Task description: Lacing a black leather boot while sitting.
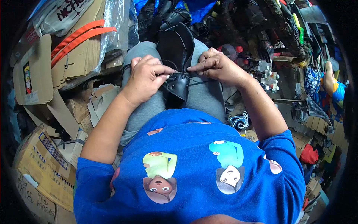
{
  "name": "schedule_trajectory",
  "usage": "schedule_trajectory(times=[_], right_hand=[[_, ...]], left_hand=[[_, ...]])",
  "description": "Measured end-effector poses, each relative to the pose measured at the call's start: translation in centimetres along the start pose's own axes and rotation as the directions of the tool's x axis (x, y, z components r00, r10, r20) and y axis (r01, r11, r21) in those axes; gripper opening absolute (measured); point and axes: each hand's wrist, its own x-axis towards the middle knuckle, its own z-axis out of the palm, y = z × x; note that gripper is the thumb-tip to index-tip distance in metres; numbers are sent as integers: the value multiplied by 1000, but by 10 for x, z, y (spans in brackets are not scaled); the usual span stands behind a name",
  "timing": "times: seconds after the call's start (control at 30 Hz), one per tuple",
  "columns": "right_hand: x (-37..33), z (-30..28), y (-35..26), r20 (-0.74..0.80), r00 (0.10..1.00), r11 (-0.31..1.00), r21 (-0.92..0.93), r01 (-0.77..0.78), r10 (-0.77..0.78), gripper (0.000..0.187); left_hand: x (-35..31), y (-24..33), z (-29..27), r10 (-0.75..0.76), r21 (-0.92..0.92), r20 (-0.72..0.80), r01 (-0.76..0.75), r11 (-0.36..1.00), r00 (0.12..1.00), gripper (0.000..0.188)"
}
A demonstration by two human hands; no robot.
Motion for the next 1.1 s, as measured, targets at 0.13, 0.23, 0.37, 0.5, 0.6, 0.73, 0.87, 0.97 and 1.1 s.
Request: schedule_trajectory(times=[0.13,0.23,0.37,0.5,0.6,0.73,0.87,0.97,1.1], right_hand=[[-5,6,-7,-44,999,993,-116,-12,7,36],[-7,9,-6,-96,995,995,-96,-11,1,34],[-5,11,-3,-118,993,999,-35,8,-12,30],[-8,17,-3,-139,990,996,-90,25,-37,30],[-13,22,-9,-202,978,975,-221,2,-48,30],[-16,21,-24,-238,965,921,-389,7,-107,32],[-11,17,-27,-238,961,914,-404,34,-141,32],[-9,15,-19,-210,971,935,-352,36,-116,32],[-2,9,-4,-115,992,985,-169,33,-53,32]], left_hand=[[-9,0,3,67,-41,-191,-76,996,979,22],[-10,1,1,30,-63,-184,-42,997,982,19],[-6,3,1,2,-49,-142,-9,999,990,15],[-12,9,11,12,-10,-185,-14,1000,983,16],[-18,15,15,24,4,-251,-23,1000,968,16],[-27,28,13,-53,12,-332,60,998,942,17],[-24,31,3,-30,12,-368,37,999,929,16],[-17,31,-2,86,103,-377,-51,993,922,14],[-3,13,0,116,33,-325,-111,993,938,14]])
